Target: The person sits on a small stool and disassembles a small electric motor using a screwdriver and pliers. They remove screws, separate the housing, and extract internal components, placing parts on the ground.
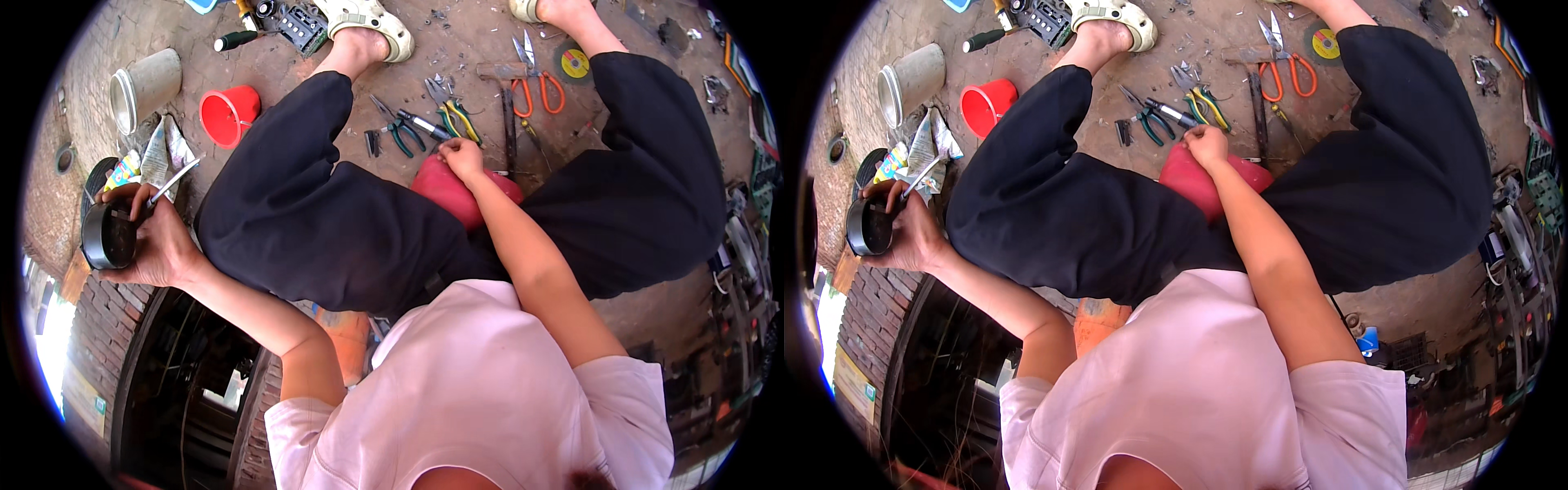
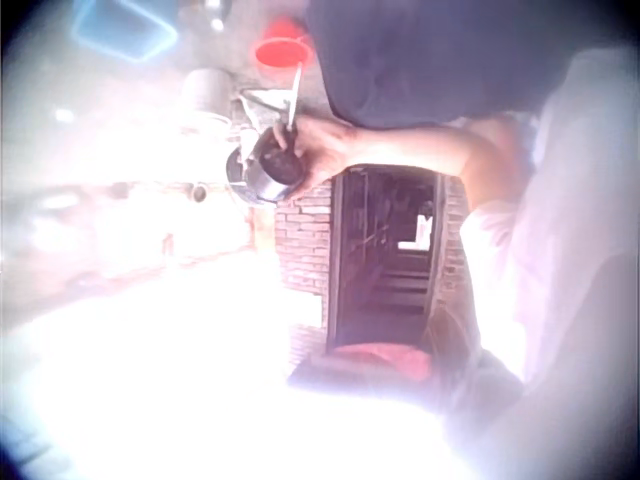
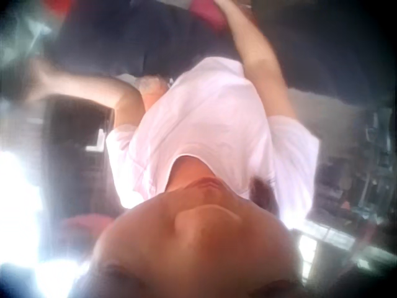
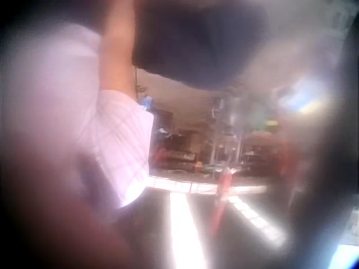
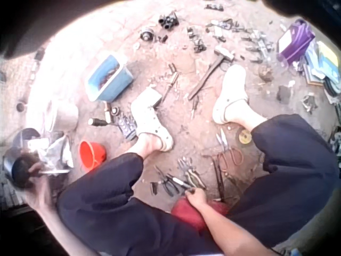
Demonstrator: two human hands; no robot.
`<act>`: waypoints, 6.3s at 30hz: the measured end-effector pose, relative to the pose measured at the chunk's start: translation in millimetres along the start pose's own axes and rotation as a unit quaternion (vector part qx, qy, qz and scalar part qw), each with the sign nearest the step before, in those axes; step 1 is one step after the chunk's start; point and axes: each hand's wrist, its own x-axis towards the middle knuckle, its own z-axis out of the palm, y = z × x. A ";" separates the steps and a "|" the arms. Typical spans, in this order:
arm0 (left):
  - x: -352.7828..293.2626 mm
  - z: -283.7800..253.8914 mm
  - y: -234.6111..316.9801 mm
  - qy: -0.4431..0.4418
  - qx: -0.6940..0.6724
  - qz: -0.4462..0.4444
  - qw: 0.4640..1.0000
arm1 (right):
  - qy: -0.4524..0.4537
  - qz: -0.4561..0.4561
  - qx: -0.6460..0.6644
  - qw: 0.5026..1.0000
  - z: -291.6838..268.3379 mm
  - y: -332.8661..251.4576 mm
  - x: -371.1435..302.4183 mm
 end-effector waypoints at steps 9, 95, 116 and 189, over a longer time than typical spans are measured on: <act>1.0 14.9 -5.7 0.005 0.025 -0.013 1.000 | 0.102 0.227 0.323 0.913 -26.3 -1.0 0.1; -222.2 72.6 -78.8 0.015 -0.181 -0.428 0.885 | 0.063 -0.590 -0.139 0.793 -108.3 -190.2 -395.2; -233.7 82.7 -58.5 -0.082 -0.080 -0.401 0.909 | 0.043 -0.641 -0.248 0.725 -120.4 -195.9 -402.7; -231.1 75.2 -62.8 -0.184 -0.087 -0.427 0.881 | 0.026 -0.660 -0.258 0.705 -137.8 -199.8 -400.7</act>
